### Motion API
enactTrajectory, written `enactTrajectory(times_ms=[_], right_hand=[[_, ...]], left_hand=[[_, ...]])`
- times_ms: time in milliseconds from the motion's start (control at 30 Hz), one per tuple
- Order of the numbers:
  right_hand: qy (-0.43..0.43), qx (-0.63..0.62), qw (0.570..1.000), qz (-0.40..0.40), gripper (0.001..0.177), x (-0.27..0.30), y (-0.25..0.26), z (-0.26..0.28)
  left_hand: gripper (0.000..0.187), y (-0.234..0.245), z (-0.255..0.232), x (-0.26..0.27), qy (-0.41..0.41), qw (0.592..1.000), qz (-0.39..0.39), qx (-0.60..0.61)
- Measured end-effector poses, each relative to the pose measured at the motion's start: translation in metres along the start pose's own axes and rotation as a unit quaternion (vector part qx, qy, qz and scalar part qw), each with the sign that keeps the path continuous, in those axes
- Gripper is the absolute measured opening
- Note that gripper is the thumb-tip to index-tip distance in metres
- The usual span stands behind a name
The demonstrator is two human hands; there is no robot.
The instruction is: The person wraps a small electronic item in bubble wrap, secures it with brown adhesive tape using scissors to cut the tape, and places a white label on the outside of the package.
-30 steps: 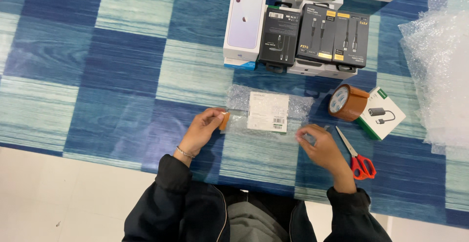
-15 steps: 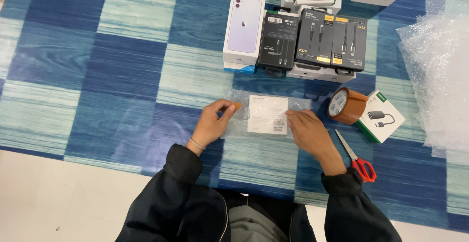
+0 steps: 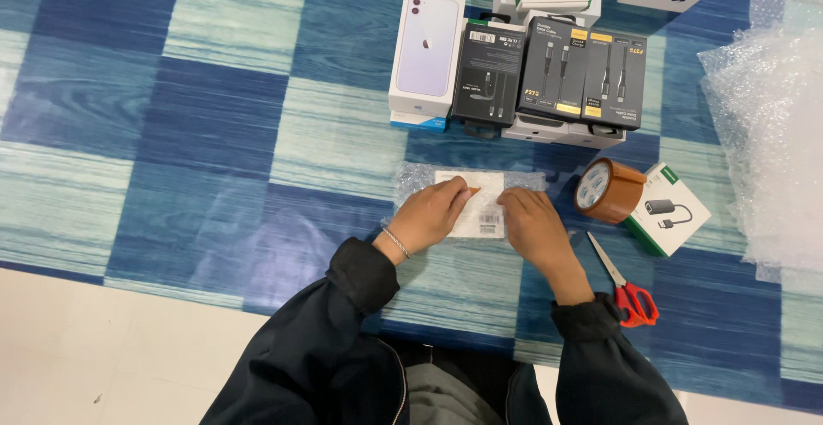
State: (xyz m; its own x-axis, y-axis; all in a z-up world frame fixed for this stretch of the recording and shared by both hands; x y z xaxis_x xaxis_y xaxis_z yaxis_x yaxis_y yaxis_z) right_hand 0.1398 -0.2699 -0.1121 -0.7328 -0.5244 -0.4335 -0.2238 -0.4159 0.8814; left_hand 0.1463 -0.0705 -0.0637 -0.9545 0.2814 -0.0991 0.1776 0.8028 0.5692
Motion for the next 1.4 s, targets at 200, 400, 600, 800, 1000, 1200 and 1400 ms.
enactTrajectory(times_ms=[200,400,600,800,1000,1200,1400], right_hand=[[-0.003,0.007,0.998,-0.064,0.018,-0.022,0.035,0.033],[0.048,-0.019,0.998,-0.025,0.025,-0.020,0.008,0.040],[0.048,-0.073,0.996,-0.017,0.020,-0.016,0.003,0.035],[0.067,-0.048,0.996,-0.027,0.017,-0.013,-0.008,0.030],[0.086,-0.046,0.994,-0.049,0.006,-0.018,-0.006,0.031],[0.093,-0.023,0.994,-0.058,0.008,-0.014,-0.022,0.024],[0.017,-0.073,0.997,0.016,0.018,-0.021,-0.022,0.019]], left_hand=[[0.034,0.004,0.010,0.001,0.041,0.998,0.014,0.056],[0.032,0.006,0.013,0.002,0.049,0.998,0.020,0.021],[0.033,0.006,0.012,0.001,0.059,0.997,0.041,0.019],[0.035,0.004,0.017,-0.002,0.066,0.996,0.051,0.010],[0.037,0.008,0.014,-0.002,0.051,0.997,0.049,0.008],[0.036,0.006,0.020,-0.004,0.057,0.997,0.052,0.000],[0.032,0.012,0.024,-0.008,0.077,0.993,0.016,0.082]])
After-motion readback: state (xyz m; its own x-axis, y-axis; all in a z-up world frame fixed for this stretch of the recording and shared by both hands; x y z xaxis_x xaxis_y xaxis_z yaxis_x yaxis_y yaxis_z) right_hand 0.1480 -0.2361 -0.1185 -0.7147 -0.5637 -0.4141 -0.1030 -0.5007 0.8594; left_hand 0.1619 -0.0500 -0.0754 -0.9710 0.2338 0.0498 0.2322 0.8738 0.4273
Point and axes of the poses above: each hand's wrist, its own x-axis away from the middle knuckle, its own y-axis out of the back of the hand, z = x × y, the point moved 6 cm from there along -x, towards the middle knuckle, and after that the axes turned 9 degrees about -z, right-handed, at the moved point
